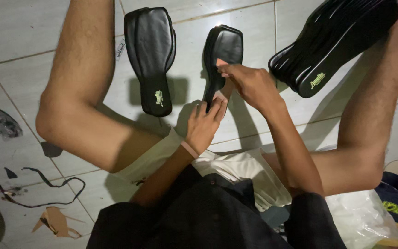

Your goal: The person sits on the floor and assembles black platform sandals by inserting pre-cut insoles into the shoe beds. They handle multiple sandals, aligning and pressing each insole into place one at a time.

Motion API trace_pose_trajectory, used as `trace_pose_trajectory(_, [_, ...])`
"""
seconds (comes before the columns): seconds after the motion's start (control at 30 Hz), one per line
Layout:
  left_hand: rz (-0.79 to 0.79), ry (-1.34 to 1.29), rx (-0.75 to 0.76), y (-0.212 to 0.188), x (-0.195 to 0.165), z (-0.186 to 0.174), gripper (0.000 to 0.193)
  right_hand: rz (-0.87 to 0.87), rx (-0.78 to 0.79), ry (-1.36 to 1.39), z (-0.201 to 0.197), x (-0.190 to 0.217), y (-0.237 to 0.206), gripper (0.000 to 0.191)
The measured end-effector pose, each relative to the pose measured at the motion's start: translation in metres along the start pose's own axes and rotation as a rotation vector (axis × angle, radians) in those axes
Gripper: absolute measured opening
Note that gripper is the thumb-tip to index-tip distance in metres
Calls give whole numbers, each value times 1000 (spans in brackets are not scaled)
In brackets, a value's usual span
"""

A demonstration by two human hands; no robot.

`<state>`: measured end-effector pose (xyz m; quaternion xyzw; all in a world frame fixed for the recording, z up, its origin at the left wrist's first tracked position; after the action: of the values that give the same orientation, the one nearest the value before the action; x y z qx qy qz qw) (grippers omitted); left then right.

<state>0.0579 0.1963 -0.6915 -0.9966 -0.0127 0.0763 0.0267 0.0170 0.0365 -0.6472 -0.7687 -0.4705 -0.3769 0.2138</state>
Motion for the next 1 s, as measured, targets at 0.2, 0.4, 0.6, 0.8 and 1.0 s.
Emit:
trace_pose_trajectory(0.2, [-142, -239, -153, 7, 3, -4, 67, 61, -343, 214, -37, -2, -35, 17])
trace_pose_trajectory(0.4, [-424, -584, -287, 6, 14, 18, 68, 194, -613, 351, -40, -22, -90, 25])
trace_pose_trajectory(0.6, [-629, -788, -249, -8, 39, 56, 44, 248, -666, 509, -33, -47, -115, 27])
trace_pose_trajectory(0.8, [-772, -1109, -438, -19, 55, 69, 50, 274, -678, 520, -29, -55, -119, 28])
trace_pose_trajectory(1.0, [-721, -1179, -485, -13, 61, 58, 52, 279, -684, 533, -28, -55, -121, 29])
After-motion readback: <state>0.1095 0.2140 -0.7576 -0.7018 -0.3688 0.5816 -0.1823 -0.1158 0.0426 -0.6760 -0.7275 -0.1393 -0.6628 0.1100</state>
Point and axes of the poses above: each hand's wrist, its own y-axis towards the middle knuckle, its own z-axis out of the palm, x = y × z, the point moved 7 cm from there along y, towards the middle knuckle, and after that the axes turned 10 degrees about y, right-handed, at the moved point
